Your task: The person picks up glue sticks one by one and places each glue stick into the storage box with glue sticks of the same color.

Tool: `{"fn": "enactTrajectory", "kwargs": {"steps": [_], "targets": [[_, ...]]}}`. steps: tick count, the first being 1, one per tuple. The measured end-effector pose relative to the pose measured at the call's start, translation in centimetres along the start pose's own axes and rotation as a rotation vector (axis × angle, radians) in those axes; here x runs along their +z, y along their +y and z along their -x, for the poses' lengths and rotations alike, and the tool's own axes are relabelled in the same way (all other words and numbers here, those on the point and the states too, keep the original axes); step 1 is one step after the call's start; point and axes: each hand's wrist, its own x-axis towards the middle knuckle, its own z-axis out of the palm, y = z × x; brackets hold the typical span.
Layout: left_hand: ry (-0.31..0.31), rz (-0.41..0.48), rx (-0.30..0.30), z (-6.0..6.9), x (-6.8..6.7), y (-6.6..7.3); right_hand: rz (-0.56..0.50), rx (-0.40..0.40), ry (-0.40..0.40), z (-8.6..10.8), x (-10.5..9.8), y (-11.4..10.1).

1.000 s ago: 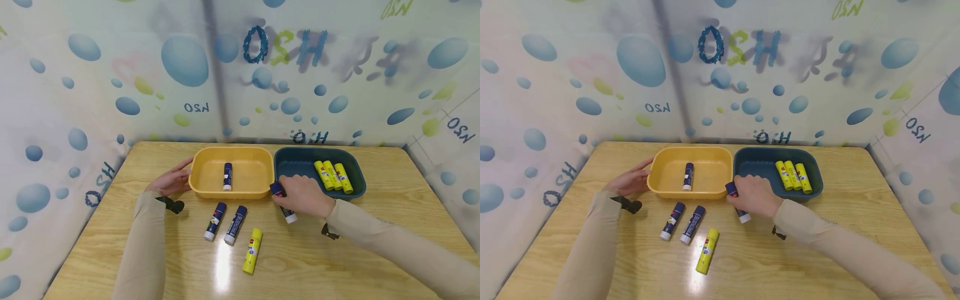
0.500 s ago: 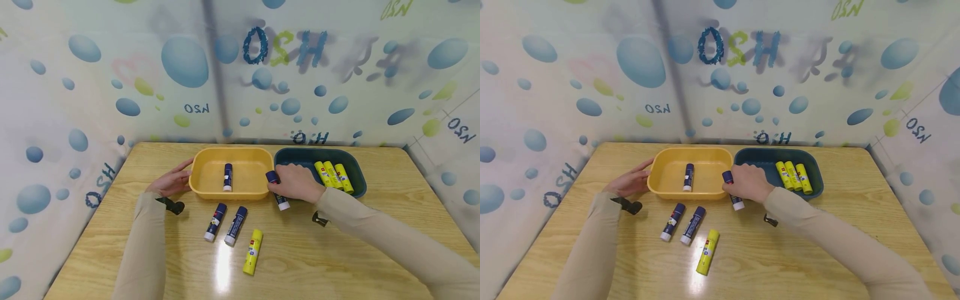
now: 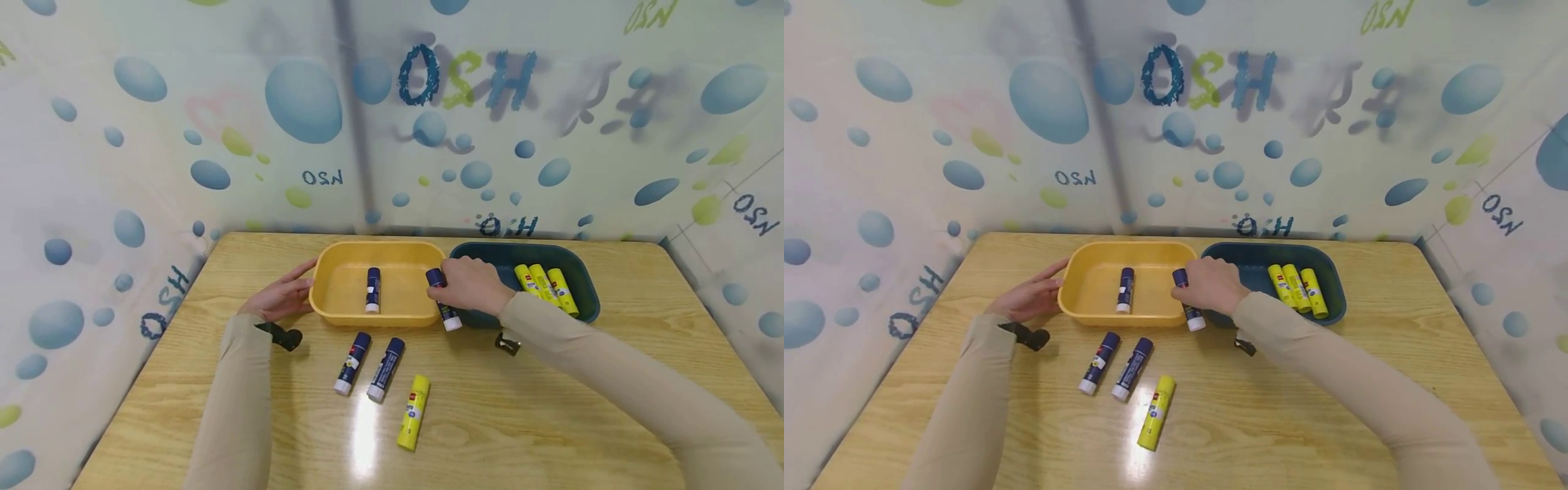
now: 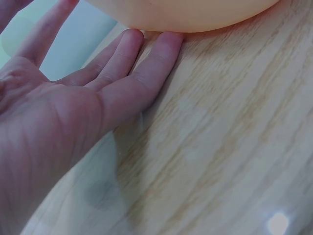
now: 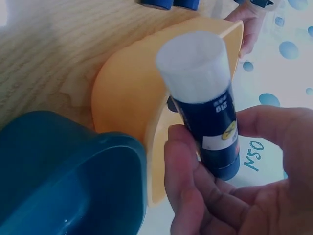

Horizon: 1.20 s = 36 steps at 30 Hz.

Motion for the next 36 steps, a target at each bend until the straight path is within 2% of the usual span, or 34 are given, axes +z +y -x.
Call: {"fn": "enactTrajectory", "kwargs": {"steps": [7,14,22,30,36], "targets": [[0.003,-0.006,0.004,0.0,0.0,-0.1,0.009,0.029,-0.002,-1.6,-0.4,-0.9],[-0.006,-0.005,0.011,0.2,0.0,-0.1,0.031,0.076,-0.043,-3.3,-0.7,-1.9],[0.011,-0.029,0.005,0.2,-0.1,0.0,0.060,0.100,-0.124,-5.0,-0.4,-2.4],[-0.027,-0.053,0.023,0.1,-0.3,-0.2,0.112,0.122,-0.194,-6.0,-0.1,-3.4],[0.002,-0.054,0.006,0.1,-0.1,-0.1,0.112,0.146,-0.244,-6.7,0.3,-4.0]]}}
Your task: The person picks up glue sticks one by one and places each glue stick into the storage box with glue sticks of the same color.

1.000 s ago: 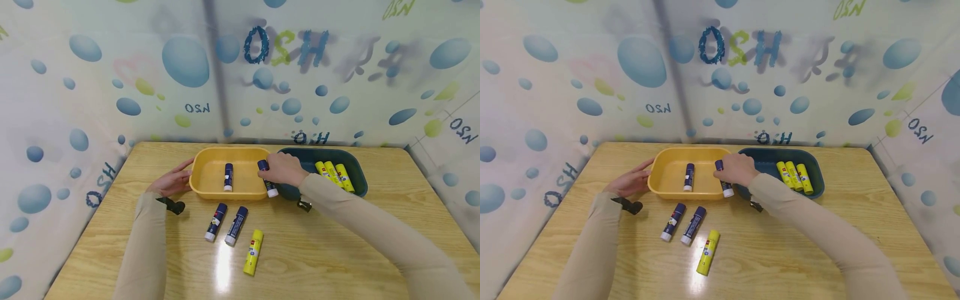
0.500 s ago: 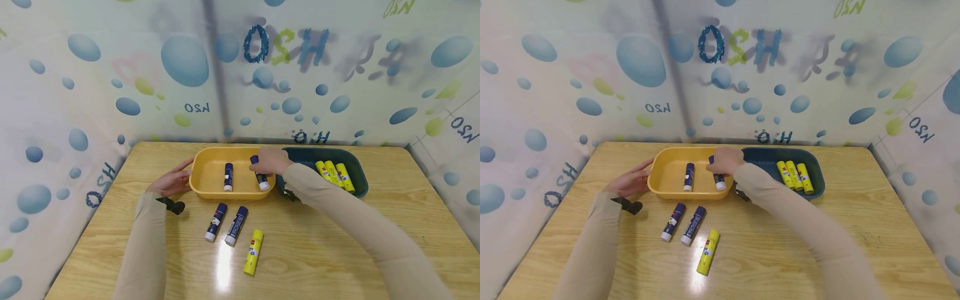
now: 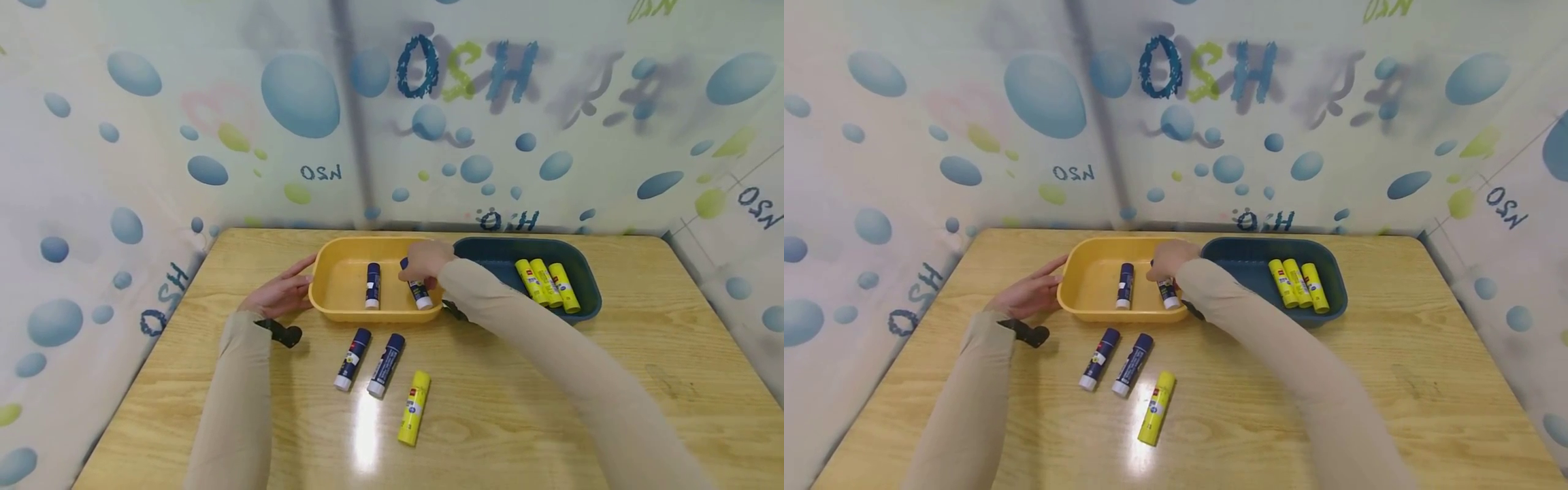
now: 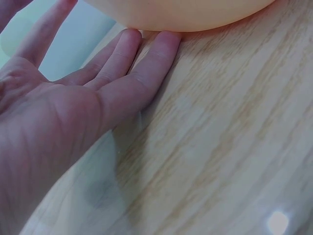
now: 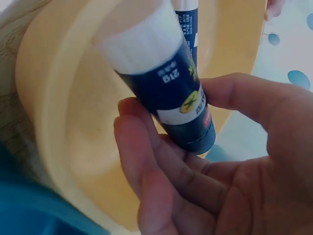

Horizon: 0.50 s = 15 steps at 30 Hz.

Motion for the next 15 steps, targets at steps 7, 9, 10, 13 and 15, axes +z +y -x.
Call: {"fn": "enactTrajectory", "kwargs": {"steps": [7,9,10,13,15], "targets": [[0.019,-0.011,-0.010,0.0,0.2,0.2,-0.003,0.021,0.001,-0.7,0.3,-0.3],[0.022,-0.014,-0.011,-0.1,0.2,0.2,-0.014,0.030,0.006,-0.9,0.4,-0.3],[0.021,-0.013,-0.011,-0.1,0.2,0.2,-0.019,0.034,0.009,-1.0,0.4,-0.3],[0.019,-0.006,-0.013,-0.1,0.1,0.1,-0.031,0.046,0.009,-1.4,0.6,-0.3],[0.014,0.001,-0.014,-0.1,0.1,0.1,-0.031,0.054,0.015,-1.6,0.8,-0.3]]}}
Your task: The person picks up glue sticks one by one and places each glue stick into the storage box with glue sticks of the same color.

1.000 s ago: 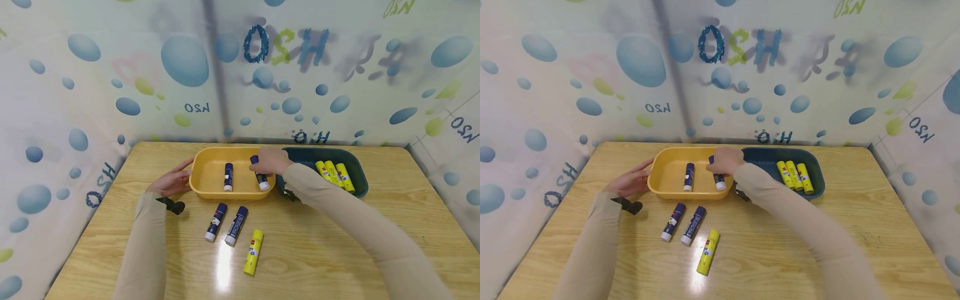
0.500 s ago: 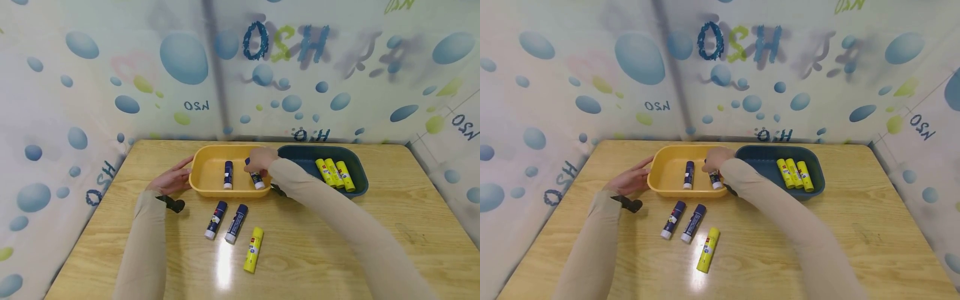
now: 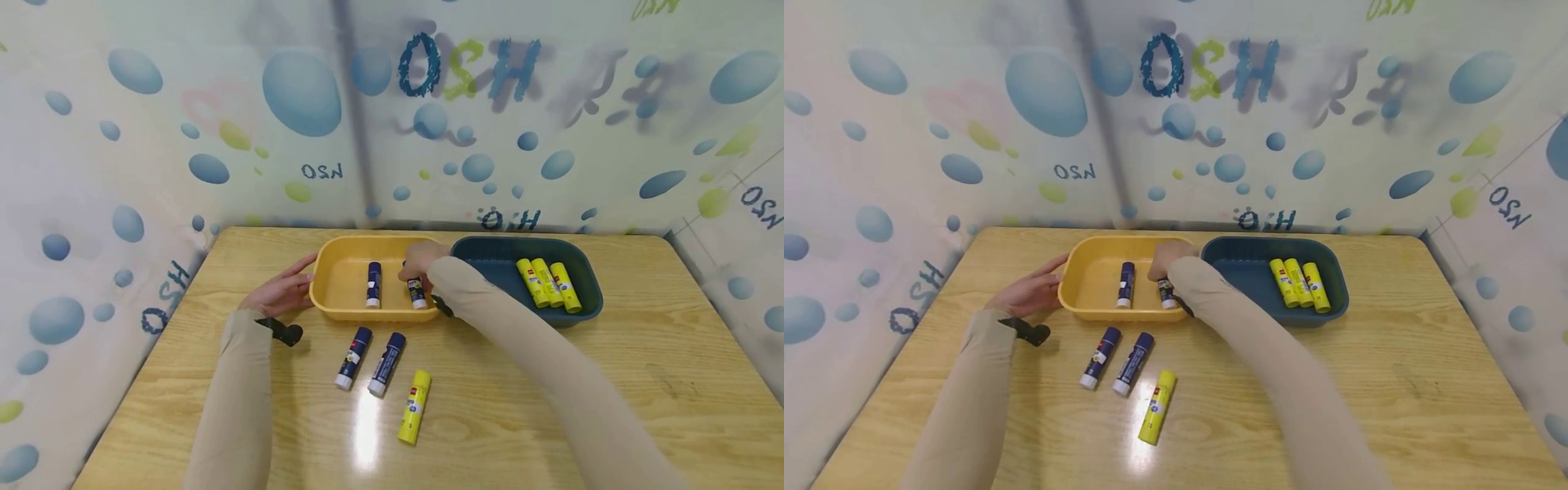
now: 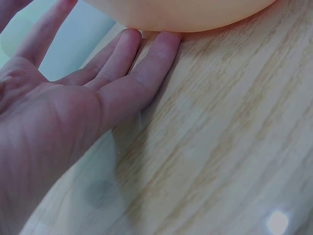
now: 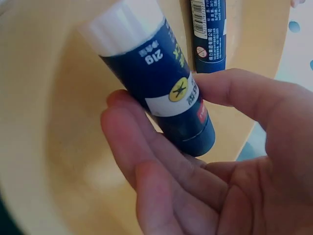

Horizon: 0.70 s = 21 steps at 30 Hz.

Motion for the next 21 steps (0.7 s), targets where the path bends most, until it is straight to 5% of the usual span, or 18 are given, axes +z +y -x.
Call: {"fn": "enactTrajectory", "kwargs": {"steps": [21], "targets": [[-0.013,0.006,0.012,0.05,-0.17,-0.10,-0.060,0.058,0.002,-0.35,-0.17,-0.76]]}}
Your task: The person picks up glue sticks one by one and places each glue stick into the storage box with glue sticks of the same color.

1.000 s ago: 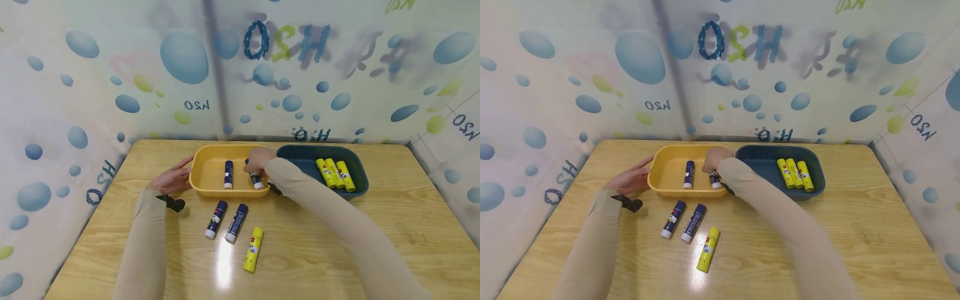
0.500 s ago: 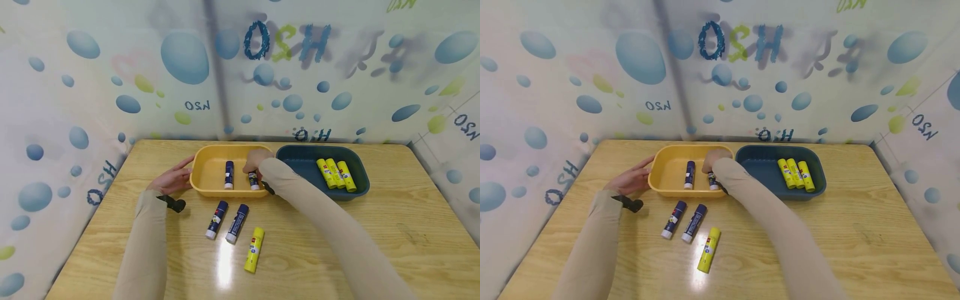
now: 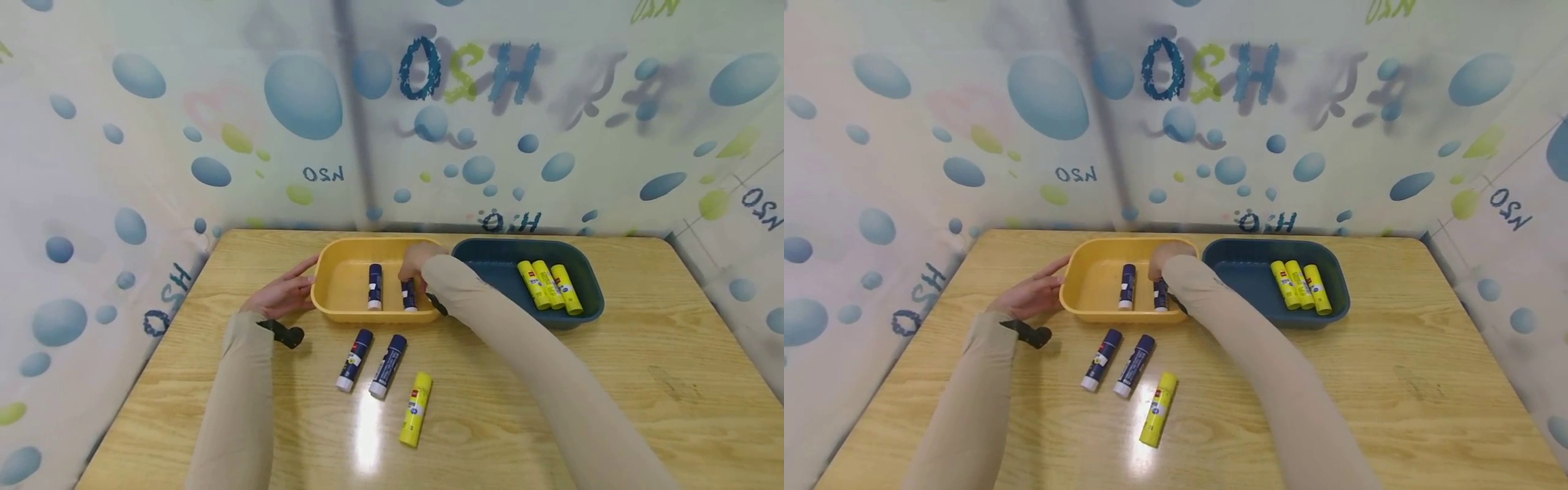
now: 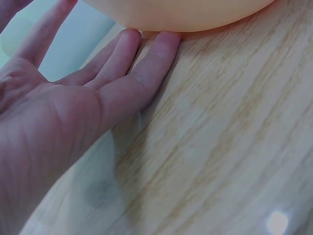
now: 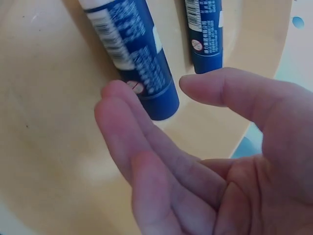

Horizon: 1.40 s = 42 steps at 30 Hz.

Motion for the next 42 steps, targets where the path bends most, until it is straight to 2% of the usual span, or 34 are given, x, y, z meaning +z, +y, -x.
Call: {"fn": "enactTrajectory", "kwargs": {"steps": [7,14,28,42], "targets": [[0.000,-0.008,0.006,-0.1,0.1,0.0,-0.026,0.038,-0.018,-0.1,-0.3,-0.2],[0.022,0.030,-0.001,0.0,0.2,0.0,-0.016,0.026,-0.016,0.5,-0.4,-0.3],[0.020,0.042,0.008,0.1,0.4,0.1,0.067,-0.073,-0.010,2.1,-0.8,-0.1],[0.024,0.048,-0.007,0.2,0.7,0.4,0.090,-0.182,-0.018,4.2,-1.1,0.4]]}}
